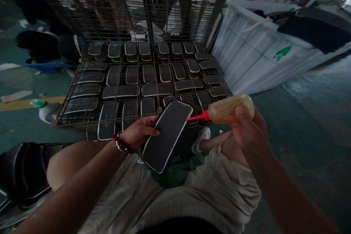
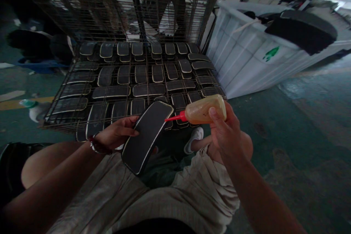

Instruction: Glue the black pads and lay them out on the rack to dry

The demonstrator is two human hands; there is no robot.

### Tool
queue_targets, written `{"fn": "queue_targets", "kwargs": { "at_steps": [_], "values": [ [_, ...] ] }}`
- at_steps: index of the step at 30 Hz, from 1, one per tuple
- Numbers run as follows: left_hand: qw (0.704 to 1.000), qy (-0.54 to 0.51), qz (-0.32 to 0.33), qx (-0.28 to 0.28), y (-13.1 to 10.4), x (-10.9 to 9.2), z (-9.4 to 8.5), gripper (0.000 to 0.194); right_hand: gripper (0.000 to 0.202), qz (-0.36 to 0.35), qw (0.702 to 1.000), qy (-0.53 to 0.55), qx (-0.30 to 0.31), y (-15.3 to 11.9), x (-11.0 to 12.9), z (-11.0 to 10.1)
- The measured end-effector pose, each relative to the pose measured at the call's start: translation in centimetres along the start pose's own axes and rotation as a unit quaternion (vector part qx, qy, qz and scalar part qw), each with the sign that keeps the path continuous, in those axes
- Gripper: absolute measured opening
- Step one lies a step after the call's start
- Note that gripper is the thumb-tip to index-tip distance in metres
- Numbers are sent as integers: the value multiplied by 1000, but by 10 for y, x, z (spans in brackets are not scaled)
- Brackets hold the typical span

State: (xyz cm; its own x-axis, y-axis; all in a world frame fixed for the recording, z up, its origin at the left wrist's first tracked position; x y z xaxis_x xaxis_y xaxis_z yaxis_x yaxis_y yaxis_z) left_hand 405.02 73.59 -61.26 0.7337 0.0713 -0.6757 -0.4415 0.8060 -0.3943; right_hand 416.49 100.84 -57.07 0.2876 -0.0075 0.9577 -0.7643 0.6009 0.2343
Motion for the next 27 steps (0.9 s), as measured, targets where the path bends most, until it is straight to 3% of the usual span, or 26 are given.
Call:
{"fn": "queue_targets", "kwargs": {
  "at_steps": [15,23,27],
  "values": [
    [999,-27,5,-32,5,0,-3,38,34,24,999,-34,8,-24,-9,6],
    [998,-42,12,-55,6,-1,-3,41,46,46,996,-55,48,-40,-5,11],
    [996,-58,10,-68,7,-3,-3,45,50,41,993,-37,100,-47,1,16]
  ]
}}
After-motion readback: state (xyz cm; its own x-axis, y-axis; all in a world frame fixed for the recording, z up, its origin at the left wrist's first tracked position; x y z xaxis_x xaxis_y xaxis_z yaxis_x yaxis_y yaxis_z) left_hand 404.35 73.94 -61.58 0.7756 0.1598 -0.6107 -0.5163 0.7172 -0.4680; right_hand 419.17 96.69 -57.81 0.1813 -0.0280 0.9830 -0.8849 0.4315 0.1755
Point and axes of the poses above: each hand's wrist, its own y-axis towards the middle knuckle, its own z-axis out of the palm, x = y × z, the point moved 2 cm from there along y, towards the middle knuckle, and after that the axes turned 8 degrees about -y, right-handed, at the moved point
